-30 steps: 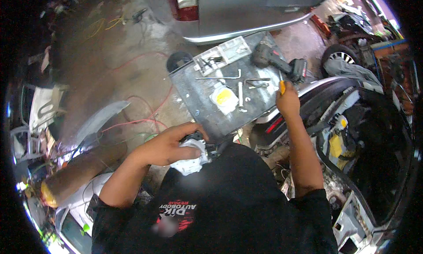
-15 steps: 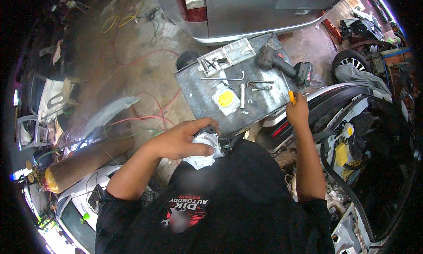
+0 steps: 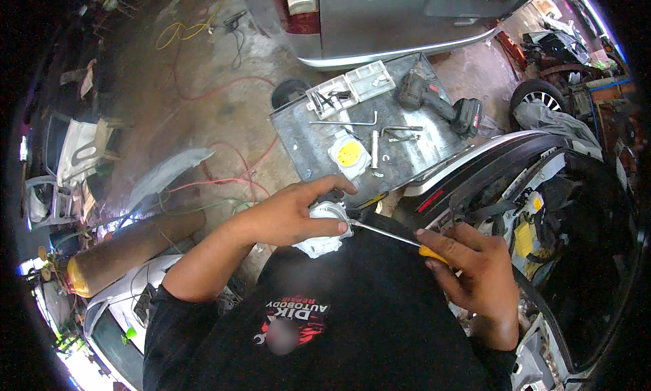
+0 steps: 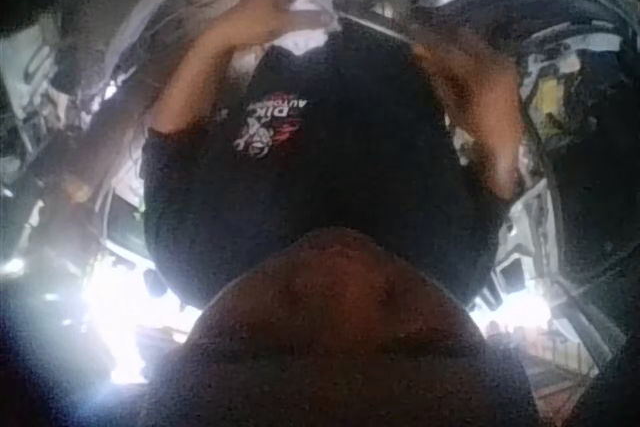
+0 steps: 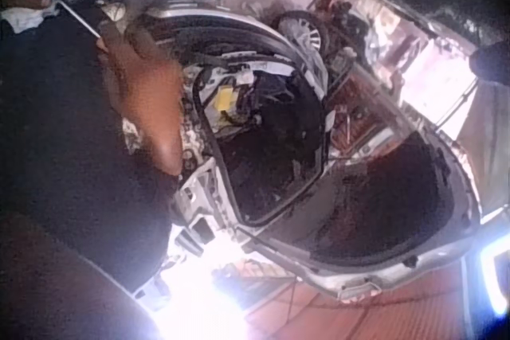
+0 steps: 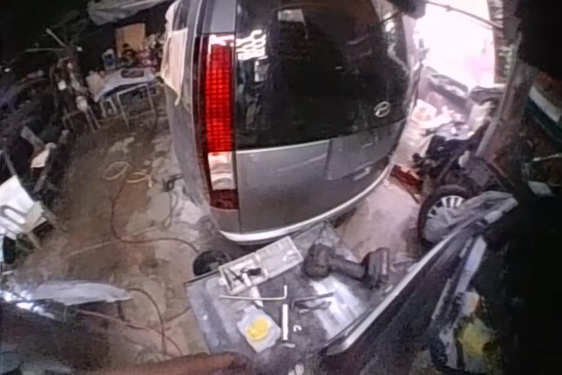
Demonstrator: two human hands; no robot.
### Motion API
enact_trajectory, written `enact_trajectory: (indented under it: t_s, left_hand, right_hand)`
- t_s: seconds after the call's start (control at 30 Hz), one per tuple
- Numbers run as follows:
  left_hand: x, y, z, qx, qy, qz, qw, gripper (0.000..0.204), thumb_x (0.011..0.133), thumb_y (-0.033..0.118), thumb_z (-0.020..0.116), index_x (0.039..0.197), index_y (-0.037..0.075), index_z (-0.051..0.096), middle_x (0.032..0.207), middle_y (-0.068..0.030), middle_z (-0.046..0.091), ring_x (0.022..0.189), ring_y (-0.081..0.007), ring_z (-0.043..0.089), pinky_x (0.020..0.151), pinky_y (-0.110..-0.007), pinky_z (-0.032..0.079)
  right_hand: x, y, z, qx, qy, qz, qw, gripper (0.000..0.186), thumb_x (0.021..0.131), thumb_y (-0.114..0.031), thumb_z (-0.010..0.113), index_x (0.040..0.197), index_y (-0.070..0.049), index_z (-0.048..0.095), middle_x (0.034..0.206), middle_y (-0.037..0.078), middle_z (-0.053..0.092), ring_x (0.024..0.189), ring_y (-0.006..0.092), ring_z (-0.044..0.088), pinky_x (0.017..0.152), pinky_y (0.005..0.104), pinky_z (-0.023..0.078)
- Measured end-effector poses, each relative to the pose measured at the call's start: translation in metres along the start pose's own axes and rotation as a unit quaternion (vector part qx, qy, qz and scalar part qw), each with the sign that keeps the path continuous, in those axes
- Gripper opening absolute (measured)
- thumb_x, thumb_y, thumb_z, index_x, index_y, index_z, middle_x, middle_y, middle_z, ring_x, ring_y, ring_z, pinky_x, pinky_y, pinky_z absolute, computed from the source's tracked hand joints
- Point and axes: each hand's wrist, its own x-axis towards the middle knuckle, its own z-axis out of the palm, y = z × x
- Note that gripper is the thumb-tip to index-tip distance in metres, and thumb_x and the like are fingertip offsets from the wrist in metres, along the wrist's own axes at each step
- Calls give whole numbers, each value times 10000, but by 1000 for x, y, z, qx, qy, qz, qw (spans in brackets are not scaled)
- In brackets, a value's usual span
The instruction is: The person holds a white seatbelt retractor and uses a screwdriver and pliers to adjust internal components. They repeatedly pull the seatbelt strap through the retractor, tighten screws, and manipulate the mechanism while standing in a garage.
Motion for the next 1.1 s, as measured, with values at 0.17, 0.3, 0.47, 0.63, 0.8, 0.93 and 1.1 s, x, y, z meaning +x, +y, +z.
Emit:
enact_trajectory:
  t_s: [0.17, 0.3, 0.47, 0.63, 0.8, 0.93, 1.1]
  left_hand:
    - [-1, -1, -3, 11, -6, -1, 1000, 541, 977, 258, 810, 1441, 107, 577, 1180, -147, 752, 1111, -248, 706, 981, -394, 540]
    - [0, -8, -5, 55, -6, 35, 998, 603, 963, 187, 794, 1506, 109, 543, 1214, -89, 704, 1098, -175, 659, 958, -371, 544]
    - [0, -12, -6, 48, -9, 35, 998, 601, 971, 199, 779, 1513, 96, 541, 1235, -93, 705, 1128, -185, 653, 987, -378, 537]
    - [1, -9, -2, 34, 23, 52, 998, 491, 974, 219, 759, 1407, 65, 586, 1190, -206, 751, 1133, -319, 726, 1006, -424, 539]
    - [1, -7, -1, 24, 20, 26, 999, 503, 996, 244, 757, 1426, 57, 579, 1233, -222, 748, 1160, -333, 725, 1020, -430, 536]
    - [0, -10, 1, 52, 34, 62, 996, 505, 1028, 288, 755, 1439, 54, 575, 1245, -234, 744, 1172, -340, 723, 1024, -429, 534]
    - [0, -13, 2, 45, 33, 63, 996, 514, 1046, 313, 750, 1454, 57, 571, 1228, -240, 745, 1141, -341, 730, 994, -437, 536]
  right_hand:
    - [5, -18, 4, -56, 4, -12, 998, 508, 819, -7, 832, 1313, -111, 779, 907, 107, 695, 705, 299, 715, 619, 418, 563]
    - [1, -17, 10, -68, 20, -42, 997, 611, 811, -122, 844, 1409, -137, 721, 915, 76, 615, 715, 287, 664, 591, 423, 560]
    - [4, -23, 9, -111, 20, -69, 991, 600, 804, -132, 811, 1399, -136, 731, 944, 68, 595, 756, 261, 659, 577, 409, 560]
    - [8, -34, 12, -207, 41, -115, 971, 550, 843, -146, 735, 1391, -104, 731, 911, 63, 560, 742, 227, 622, 556, 368, 539]
    - [9, -48, 10, -246, 26, -140, 959, 569, 823, -136, 732, 1389, -79, 720, 895, 60, 531, 744, 215, 609, 545, 364, 519]
    - [21, -33, 2, -195, 14, -131, 972, 541, 831, -144, 731, 1370, -102, 725, 893, 64, 527, 748, 236, 620, 560, 387, 529]
    - [22, -31, 5, -199, 27, -128, 971, 478, 847, -141, 723, 1324, -115, 742, 890, 65, 533, 765, 260, 645, 579, 406, 540]
